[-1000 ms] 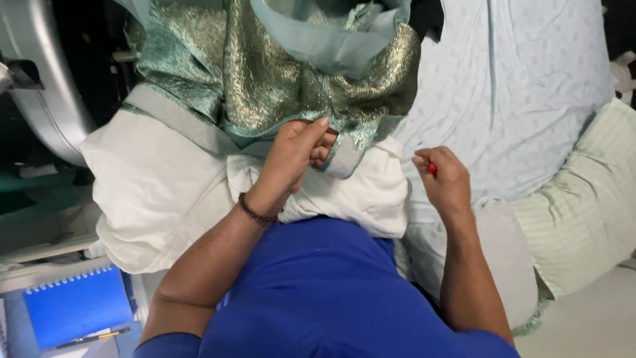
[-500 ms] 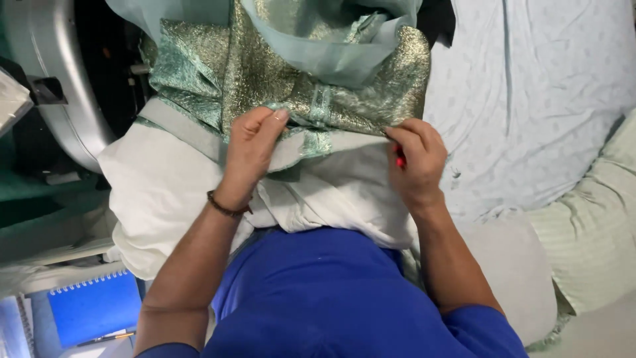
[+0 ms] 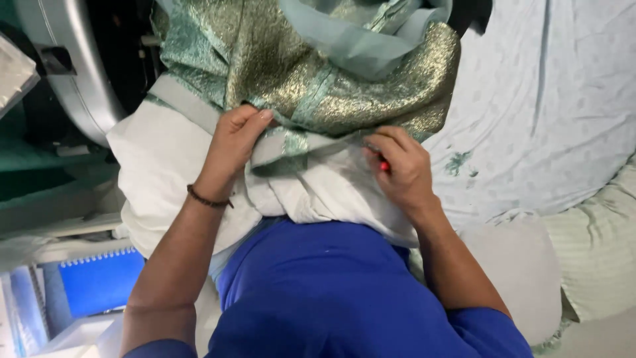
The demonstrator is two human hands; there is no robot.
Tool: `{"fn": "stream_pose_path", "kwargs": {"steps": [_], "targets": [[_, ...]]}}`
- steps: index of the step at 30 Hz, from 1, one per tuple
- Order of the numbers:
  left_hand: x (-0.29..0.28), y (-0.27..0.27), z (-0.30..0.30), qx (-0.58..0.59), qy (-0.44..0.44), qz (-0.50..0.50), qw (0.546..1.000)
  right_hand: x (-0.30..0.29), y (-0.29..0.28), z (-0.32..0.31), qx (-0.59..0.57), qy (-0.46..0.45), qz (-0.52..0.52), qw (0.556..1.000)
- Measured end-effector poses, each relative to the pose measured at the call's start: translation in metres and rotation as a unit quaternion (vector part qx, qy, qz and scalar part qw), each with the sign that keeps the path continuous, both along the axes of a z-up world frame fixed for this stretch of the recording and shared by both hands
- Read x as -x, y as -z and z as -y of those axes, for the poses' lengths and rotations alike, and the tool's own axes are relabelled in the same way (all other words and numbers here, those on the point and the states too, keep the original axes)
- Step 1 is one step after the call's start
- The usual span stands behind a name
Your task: The person uses red-handled scissors to cut a piece of shiny, light green fabric that is resting on their lap. They hold the fabric with their left hand and carefully snip along the edge with their right hand, occasionally adjusting the material to continue the cut.
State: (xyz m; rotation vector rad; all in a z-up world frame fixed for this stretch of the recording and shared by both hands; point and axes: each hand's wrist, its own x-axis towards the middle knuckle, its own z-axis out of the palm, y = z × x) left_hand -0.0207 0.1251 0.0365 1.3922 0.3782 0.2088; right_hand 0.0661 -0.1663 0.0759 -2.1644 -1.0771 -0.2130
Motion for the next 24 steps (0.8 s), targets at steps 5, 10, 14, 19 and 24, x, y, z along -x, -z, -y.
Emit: {"fn": "stream_pose_path", "kwargs": {"steps": [5,10,14,19,24], "targets": [[0.005,-0.001,-0.001,0.025,-0.021,0.001,0.999,-0.009,-0.002,-0.002,0.105,-0.007,0.073,0.992],[0.014,0.014,-0.006,0.072,-0.054,-0.033,0.995,-0.001,0.022,0.026,0.118,0.008,0.132,0.984],[0.023,0.077,-0.023,0.219,-0.078,-0.022,0.972,0.027,0.023,0.041,0.074,0.001,0.162,0.984],[0.043,0.073,-0.014,0.247,-0.111,-0.019,0.962,0.029,0.045,0.054,0.075,0.006,0.175,0.982],[0.048,0.07,-0.01,0.263,-0.209,0.004,0.942,-0.001,0.059,0.068,0.058,0.053,0.062,0.995]]}}
